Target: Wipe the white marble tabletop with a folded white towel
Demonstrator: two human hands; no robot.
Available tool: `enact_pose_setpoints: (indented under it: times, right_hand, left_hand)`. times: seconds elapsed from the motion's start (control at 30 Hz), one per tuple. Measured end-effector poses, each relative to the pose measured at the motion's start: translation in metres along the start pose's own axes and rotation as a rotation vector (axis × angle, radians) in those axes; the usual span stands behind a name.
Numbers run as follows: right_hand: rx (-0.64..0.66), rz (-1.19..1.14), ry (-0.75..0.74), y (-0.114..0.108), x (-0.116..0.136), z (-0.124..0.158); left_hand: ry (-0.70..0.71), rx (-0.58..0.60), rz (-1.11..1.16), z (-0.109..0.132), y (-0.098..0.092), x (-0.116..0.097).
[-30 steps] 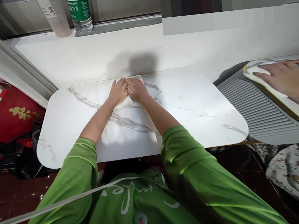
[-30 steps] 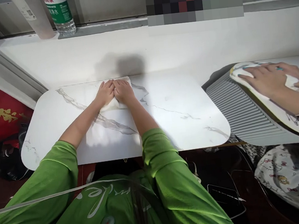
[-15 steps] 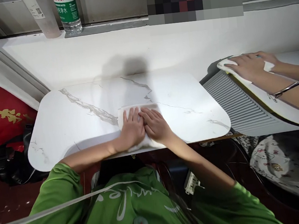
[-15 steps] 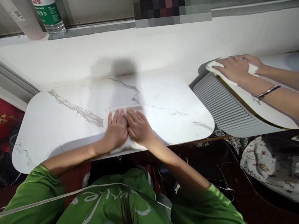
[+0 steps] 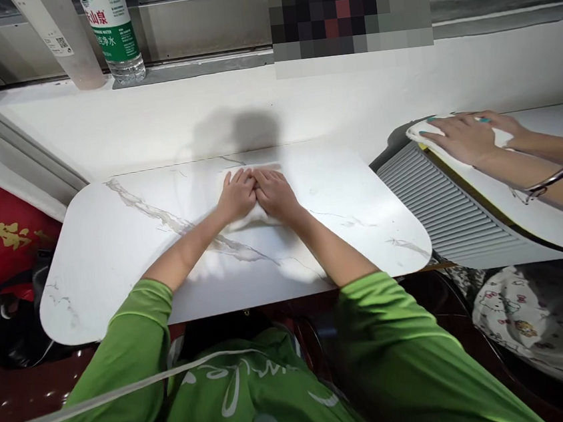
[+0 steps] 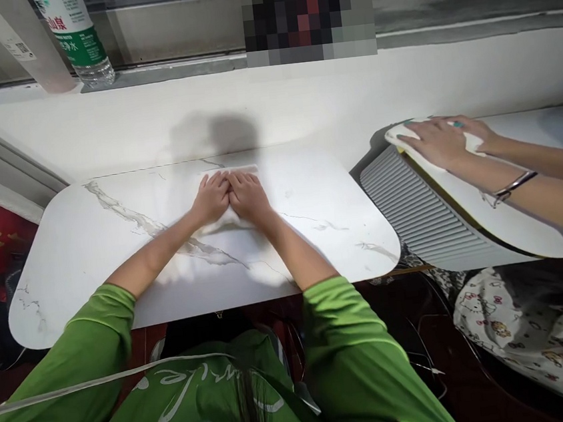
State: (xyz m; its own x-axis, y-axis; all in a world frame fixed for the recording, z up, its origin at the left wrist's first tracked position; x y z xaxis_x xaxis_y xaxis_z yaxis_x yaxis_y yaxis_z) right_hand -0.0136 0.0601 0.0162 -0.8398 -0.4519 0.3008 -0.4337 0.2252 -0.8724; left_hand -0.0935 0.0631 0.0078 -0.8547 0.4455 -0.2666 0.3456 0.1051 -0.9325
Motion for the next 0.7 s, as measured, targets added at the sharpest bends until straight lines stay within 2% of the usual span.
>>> enact_pose_setpoints:
  times: [0.07, 0.13, 0.27, 0.37, 0.53, 0.63, 0.7]
  right_hand:
    - [0.017, -0.013, 0.027, 0.006, -0.006, -0.02]
    - [0.022, -0.034, 0.033, 0.009, -0.009, -0.028]
    - [0.009, -0.036, 0.008, 0.004, -0.011, -0.011]
    - [0.017, -0.023, -0.045, -0.008, -0.013, 0.023]
    - [0.08, -0.048, -0.159, -0.041, -0.018, 0.098]
    - [0.072, -0.032, -0.125, -0.059, -0.023, 0.136]
    - [0.033, -0.02, -0.072, -0.067, -0.029, 0.15]
  left_hand:
    - [-0.033, -0.004, -0.012, -0.018, -0.001, 0.011]
    - [-0.054, 0.0, -0.027, -0.026, -0.003, 0.015]
    - [-0.056, 0.031, -0.049, -0.012, -0.003, 0.001]
    - [-0.053, 0.04, -0.052, 0.014, 0.002, -0.028]
    - [0.01, 0.058, -0.059, 0.063, 0.014, -0.095]
    - [0.094, 0.14, -0.054, 0.08, 0.019, -0.13]
    - [0.127, 0.187, -0.056, 0.083, 0.021, -0.144]
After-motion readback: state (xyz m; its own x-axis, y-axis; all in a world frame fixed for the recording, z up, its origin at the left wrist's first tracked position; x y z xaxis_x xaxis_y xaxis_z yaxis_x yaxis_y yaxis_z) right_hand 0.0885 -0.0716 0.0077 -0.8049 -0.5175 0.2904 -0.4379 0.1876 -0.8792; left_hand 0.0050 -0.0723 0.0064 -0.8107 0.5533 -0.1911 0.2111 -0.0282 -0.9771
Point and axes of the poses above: each hand's wrist, its own z-axis away from the middle knuckle, its own y-axis out of the palm, x = y × z, the point moved 7 cm from there along -z, towards the middle knuckle, and after that the axes turned 5 degrees about -x, right-handed, at the moved point
